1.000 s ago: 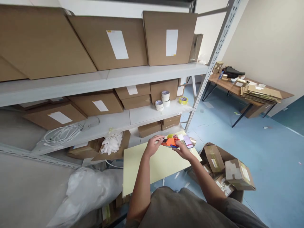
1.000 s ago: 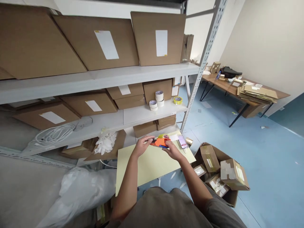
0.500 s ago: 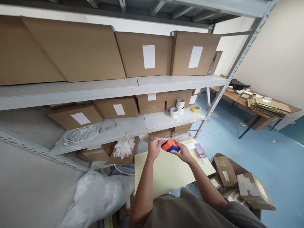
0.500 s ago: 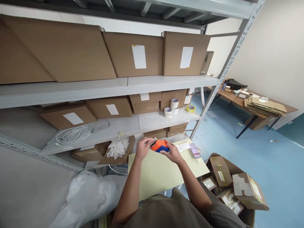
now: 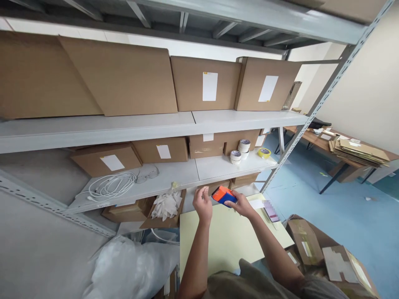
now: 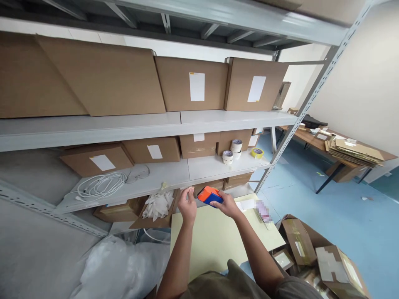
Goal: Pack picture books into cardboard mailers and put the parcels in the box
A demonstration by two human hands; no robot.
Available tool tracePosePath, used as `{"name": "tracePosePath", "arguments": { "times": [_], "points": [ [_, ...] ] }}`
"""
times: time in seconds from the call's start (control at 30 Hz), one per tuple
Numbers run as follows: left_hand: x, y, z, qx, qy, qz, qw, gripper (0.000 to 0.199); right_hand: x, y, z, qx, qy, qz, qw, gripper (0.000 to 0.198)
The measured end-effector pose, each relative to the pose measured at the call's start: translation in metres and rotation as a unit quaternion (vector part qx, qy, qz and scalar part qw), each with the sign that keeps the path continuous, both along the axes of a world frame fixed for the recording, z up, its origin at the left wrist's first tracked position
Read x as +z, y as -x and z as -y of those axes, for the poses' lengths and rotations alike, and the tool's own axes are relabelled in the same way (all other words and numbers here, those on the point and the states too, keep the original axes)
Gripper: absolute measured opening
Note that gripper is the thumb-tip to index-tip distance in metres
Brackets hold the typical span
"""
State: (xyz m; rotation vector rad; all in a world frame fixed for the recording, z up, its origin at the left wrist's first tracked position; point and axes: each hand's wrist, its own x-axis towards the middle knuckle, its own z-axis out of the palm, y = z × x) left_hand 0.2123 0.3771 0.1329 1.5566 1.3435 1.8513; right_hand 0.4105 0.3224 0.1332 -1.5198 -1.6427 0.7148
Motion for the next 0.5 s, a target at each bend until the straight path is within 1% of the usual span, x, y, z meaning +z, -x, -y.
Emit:
{"name": "tracePosePath", "arguments": {
  "times": [0.07, 0.13, 0.2, 0.27, 0.3, 0.37, 0.4, 0.43, 0.5],
  "points": [
    [0.003, 0.000, -0.008, -0.015, 0.018, -0.007, 1.000, 0.035, 0.000, -0.007, -0.005, 0.008, -0.003, 0.015, 1.000, 0.045],
    [0.012, 0.002, -0.018, -0.044, -0.002, -0.055, 0.997, 0.036, -0.004, -0.015, -0.010, 0.014, -0.007, 0.019, 1.000, 0.046],
    [0.023, 0.005, -0.026, -0.089, -0.033, -0.120, 0.988, 0.037, -0.013, -0.022, -0.014, 0.009, -0.009, 0.001, 1.000, 0.047],
    [0.030, 0.004, -0.031, -0.124, -0.039, -0.161, 0.978, 0.037, -0.021, -0.028, -0.019, -0.003, -0.016, -0.024, 1.000, 0.047],
    [0.032, 0.001, -0.031, -0.129, -0.030, -0.171, 0.976, 0.037, -0.025, -0.030, -0.021, -0.010, -0.021, -0.031, 0.999, 0.047],
    [0.028, -0.008, -0.028, -0.113, -0.003, -0.184, 0.976, 0.038, -0.032, -0.034, -0.028, -0.021, -0.032, -0.030, 0.999, 0.045],
    [0.024, -0.013, -0.025, -0.095, 0.016, -0.186, 0.978, 0.042, -0.034, -0.036, -0.033, -0.024, -0.038, -0.022, 0.999, 0.044],
    [0.020, -0.017, -0.022, -0.073, 0.038, -0.186, 0.979, 0.052, -0.037, -0.038, -0.038, -0.028, -0.042, -0.010, 0.999, 0.043],
    [0.011, -0.019, -0.017, -0.023, 0.084, -0.170, 0.982, 0.080, -0.044, -0.046, -0.053, -0.034, -0.052, 0.018, 0.998, 0.041]
  ]
}}
